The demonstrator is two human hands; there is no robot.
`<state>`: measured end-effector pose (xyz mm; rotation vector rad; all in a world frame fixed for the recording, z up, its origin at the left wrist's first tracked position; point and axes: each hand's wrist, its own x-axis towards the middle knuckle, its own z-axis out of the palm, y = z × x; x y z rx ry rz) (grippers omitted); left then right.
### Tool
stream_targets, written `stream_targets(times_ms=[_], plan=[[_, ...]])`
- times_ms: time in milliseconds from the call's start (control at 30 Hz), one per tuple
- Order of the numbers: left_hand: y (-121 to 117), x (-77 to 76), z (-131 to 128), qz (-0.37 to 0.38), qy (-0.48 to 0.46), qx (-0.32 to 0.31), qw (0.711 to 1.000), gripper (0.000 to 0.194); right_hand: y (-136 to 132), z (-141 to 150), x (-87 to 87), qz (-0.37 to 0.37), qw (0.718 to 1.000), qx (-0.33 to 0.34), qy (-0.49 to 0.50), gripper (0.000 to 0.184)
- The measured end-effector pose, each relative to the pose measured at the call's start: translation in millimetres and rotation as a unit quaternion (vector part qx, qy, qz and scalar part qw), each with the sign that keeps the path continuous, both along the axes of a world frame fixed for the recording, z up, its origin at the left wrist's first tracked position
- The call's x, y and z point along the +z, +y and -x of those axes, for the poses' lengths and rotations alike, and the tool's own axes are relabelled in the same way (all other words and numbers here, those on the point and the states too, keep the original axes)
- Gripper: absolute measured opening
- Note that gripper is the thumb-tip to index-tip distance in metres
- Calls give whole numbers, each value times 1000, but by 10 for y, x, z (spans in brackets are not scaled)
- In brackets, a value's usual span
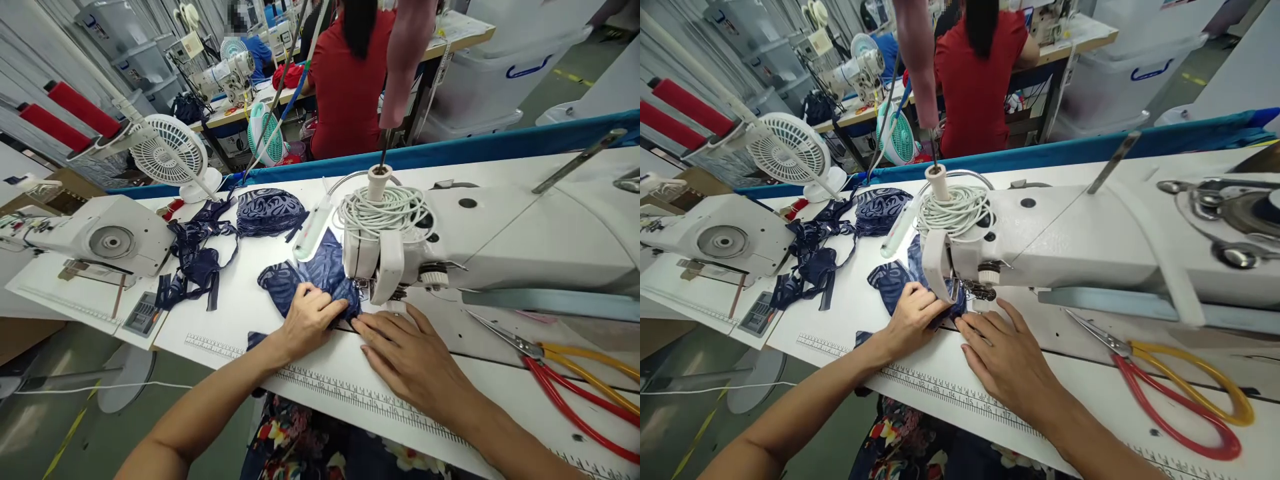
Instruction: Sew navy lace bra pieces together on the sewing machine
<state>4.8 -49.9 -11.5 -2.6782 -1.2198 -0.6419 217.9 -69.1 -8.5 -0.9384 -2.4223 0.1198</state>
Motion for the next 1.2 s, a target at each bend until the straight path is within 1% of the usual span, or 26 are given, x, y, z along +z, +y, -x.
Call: stream_targets(times_ms=[67,133,200,300,367,500,567,633,700,767,833,900,933,1000,1067,1133,1200], plan=[[51,30,37,-31,0,-22,999,27,1,7,-14,9,1000,-1,6,25],[93,46,33,-41,10,-32,999,26,-1,10,-27,18,1000,-2,15,23],[118,30,22,-20,15,-36,999,26,-4,8,-32,19,1000,-3,20,23],[118,-9,29,10,-16,-42,999,33,-5,6,-27,16,1000,-6,21,24],[90,-12,37,11,-24,-50,998,35,-5,4,-29,16,1000,-7,21,22],[26,6,38,5,5,-55,998,34,-12,-6,-64,19,999,-10,26,24],[46,-11,52,13,2,-68,998,33,-18,-6,-90,19,999,-14,27,24],[132,-48,88,18,-10,-85,996,32,-18,1,-113,18,999,-25,20,25],[279,-79,140,22,-6,-101,995,29,-10,11,-124,13,999,-35,4,28],[447,-79,193,19,12,-128,992,27,6,13,-122,7,999,-35,-15,31],[576,-35,227,6,25,-165,986,25,29,-2,-112,-2,999,-26,-21,32],[616,42,229,4,31,-182,983,24,57,-31,-101,-14,999,-29,-11,30],[598,83,217,7,31,-168,985,23,72,-45,-96,-21,999,-37,-3,28],[498,144,171,14,20,-107,994,22,95,-62,-89,-33,998,-57,5,27],[362,158,111,16,4,-51,999,22,105,-57,-83,-36,997,-66,-6,28],[247,129,61,14,5,-43,999,24,95,-32,-74,-23,998,-58,-20,30],[186,82,32,10,16,-60,998,25,71,-3,-63,-1,999,-48,-20,31]])
